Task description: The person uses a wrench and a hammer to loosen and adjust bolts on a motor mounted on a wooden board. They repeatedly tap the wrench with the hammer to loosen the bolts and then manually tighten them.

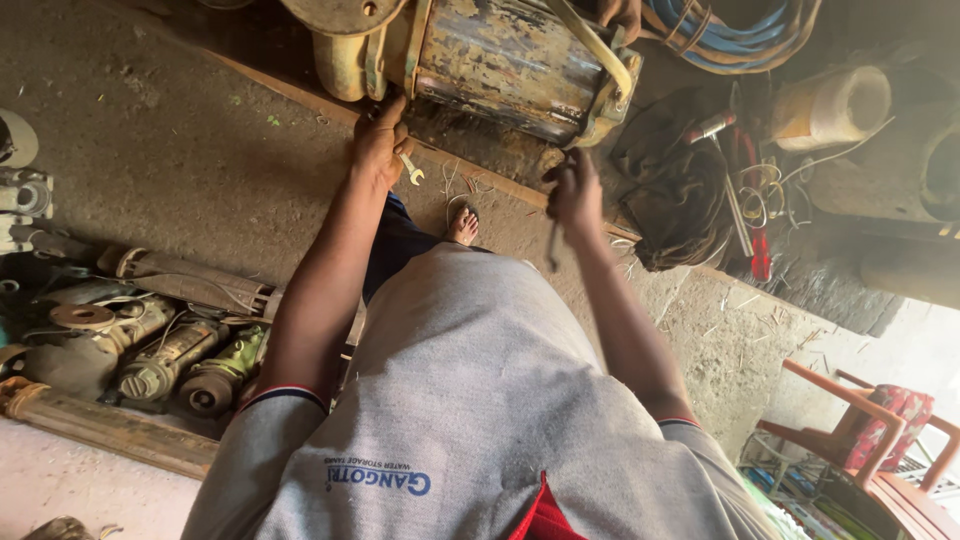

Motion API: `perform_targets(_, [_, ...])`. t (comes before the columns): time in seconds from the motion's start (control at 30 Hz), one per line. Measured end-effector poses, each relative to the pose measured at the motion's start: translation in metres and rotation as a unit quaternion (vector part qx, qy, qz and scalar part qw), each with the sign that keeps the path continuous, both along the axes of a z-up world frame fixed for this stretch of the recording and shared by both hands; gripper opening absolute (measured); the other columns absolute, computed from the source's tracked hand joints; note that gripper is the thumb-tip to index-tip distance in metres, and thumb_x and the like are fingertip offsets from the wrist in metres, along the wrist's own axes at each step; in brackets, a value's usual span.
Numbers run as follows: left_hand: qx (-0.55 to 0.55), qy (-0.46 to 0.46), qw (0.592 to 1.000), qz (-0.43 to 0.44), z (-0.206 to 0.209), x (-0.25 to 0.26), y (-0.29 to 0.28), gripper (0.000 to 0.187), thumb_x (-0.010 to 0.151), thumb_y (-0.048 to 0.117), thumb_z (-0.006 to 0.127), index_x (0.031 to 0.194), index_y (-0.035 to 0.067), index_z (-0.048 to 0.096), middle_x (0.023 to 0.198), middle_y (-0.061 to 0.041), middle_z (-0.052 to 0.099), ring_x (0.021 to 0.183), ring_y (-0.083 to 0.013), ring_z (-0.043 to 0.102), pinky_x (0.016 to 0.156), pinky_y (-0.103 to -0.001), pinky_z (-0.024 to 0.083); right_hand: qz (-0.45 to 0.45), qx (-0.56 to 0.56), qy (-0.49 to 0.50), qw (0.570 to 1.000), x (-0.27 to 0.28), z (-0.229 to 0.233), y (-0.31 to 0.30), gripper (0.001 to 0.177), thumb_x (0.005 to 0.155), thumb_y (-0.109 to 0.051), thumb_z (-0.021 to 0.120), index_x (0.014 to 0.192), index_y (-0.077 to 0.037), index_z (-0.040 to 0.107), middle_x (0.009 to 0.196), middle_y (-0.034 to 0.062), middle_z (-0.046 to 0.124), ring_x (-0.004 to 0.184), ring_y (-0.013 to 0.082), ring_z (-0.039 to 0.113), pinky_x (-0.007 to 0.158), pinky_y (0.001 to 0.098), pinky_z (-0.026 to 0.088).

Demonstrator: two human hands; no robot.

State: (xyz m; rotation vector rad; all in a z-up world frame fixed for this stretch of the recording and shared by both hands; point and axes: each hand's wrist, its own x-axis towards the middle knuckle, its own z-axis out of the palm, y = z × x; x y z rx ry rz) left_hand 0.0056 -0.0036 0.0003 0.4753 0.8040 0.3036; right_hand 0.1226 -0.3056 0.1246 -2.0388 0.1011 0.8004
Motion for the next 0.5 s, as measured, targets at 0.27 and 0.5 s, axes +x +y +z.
perform_targets(0.27, [-0.009, -0.032, 0.999, -0.011, -0.009, -0.002, -0.001, 0.018, 0.096, 0.014, 0.077, 0.105, 0.018, 0.062, 0.072, 0.009, 0.050, 0.046, -0.0061, 0.030, 0.042, -0.026, 0.025, -0.057, 0.213, 0.175, 0.960, 0.034, 0.034, -0.030, 0.038, 0.106, -0.005, 0.050, 0.143, 0.001, 0.054, 0.103, 0.0087, 0.069, 0.057, 0.0083, 0.050, 0.047, 0.0245, 0.043])
perform_targets(0.5, [0.021, 0.011, 1.000, -0.010, 0.003, -0.001, -0.001, 0.016, 0.093, 0.017, 0.077, 0.101, 0.018, 0.063, 0.077, 0.010, 0.052, 0.046, -0.0052, 0.029, 0.042, -0.025, 0.024, 0.029, 0.139, -0.073, 0.987, -0.017, -0.001, -0.026, 0.044, 0.109, -0.007, 0.043, 0.153, -0.011, 0.045, 0.109, 0.0066, 0.070, 0.063, 0.0051, 0.048, 0.053, 0.0221, 0.042])
